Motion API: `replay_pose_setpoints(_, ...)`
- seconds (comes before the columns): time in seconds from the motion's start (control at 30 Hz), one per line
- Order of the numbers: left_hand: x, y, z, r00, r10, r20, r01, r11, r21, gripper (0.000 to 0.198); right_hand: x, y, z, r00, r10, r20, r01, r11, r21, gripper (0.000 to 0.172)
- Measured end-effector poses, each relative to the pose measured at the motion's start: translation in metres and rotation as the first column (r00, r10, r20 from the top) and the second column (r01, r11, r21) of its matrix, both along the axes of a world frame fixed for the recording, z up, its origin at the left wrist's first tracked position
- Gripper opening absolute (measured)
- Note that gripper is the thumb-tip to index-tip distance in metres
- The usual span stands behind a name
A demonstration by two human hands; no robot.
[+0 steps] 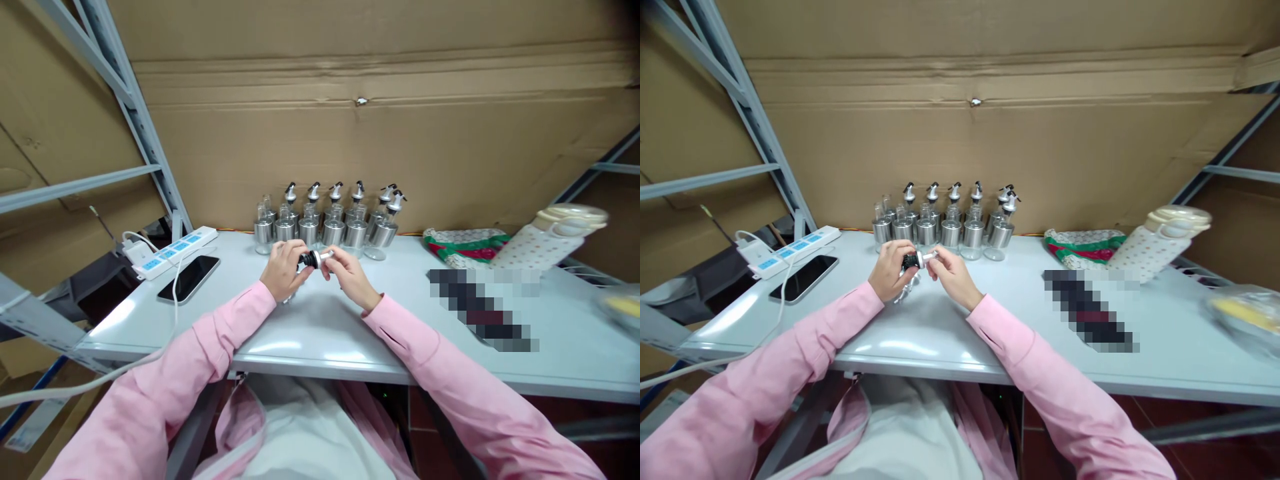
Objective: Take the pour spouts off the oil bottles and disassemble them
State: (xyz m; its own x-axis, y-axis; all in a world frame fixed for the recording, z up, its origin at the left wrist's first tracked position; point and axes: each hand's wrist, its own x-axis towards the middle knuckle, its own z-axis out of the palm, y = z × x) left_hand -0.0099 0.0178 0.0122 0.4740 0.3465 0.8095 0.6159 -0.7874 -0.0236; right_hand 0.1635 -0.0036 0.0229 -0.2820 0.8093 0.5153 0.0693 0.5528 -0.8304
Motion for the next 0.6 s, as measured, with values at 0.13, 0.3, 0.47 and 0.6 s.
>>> replay_pose_setpoints(0.13,0.0,-0.005,0.003,0.999,-0.011,-0.035,0.009,0.999,-0.051,0.024,0.005,-0.001,0.001,0.973,-0.161,0.165,0.116,0.961,0.253,0.01)
replay_pose_setpoints(0.3,-0.001,-0.008,0.006,0.999,-0.037,-0.017,0.036,0.997,-0.061,0.034,0.01,0.002,0.001,0.891,-0.301,0.339,0.104,0.864,0.493,0.012)
replay_pose_setpoints(0.47,-0.001,-0.006,0.005,0.999,-0.024,-0.03,0.021,0.997,-0.068,0.041,0.013,0.004,0.0,0.821,-0.369,0.436,0.063,0.817,0.573,0.014)
replay_pose_setpoints(0.6,-0.002,-0.004,0.004,0.999,-0.032,-0.033,0.03,0.996,-0.085,0.042,0.015,0.008,0.0,0.799,-0.447,0.403,0.046,0.713,0.7,0.021)
